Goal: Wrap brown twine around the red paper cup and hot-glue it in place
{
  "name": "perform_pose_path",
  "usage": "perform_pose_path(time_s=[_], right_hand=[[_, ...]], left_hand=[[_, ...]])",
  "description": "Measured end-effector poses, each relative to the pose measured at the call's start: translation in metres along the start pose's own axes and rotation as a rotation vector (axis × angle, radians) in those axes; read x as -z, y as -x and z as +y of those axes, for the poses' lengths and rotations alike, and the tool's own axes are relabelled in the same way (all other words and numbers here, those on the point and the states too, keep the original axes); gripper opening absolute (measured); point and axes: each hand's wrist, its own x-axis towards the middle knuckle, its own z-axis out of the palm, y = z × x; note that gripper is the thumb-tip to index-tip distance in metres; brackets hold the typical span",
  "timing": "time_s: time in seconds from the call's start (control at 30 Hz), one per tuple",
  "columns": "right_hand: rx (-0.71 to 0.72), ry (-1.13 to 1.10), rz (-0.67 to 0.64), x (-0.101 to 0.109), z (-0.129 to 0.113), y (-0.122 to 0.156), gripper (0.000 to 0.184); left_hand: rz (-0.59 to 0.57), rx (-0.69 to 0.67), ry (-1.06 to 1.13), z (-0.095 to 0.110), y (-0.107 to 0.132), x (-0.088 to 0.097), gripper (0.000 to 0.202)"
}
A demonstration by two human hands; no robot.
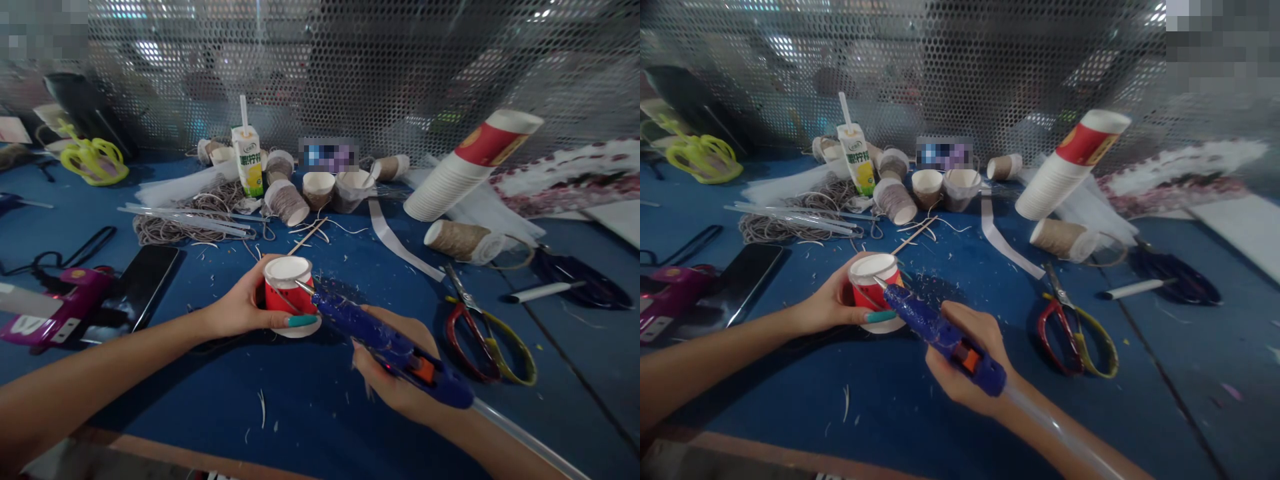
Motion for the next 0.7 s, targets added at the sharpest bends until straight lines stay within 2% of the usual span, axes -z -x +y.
perform_pose_path(time_s=[0.23,0.47,0.7], right_hand=[[-0.012,0.025,-0.021,0.002,-0.001,0.001,0.015],[0.051,-0.016,0.024,-0.001,0.001,-0.004,0.018],[0.067,-0.043,0.095,-0.007,0.013,0.002,0.017]], left_hand=[[-0.002,-0.02,-0.004,0.0,0.0,0.0,0.063],[-0.009,-0.023,0.012,0.001,0.0,-0.001,0.063],[-0.004,-0.03,0.018,0.0,0.001,0.0,0.065]])
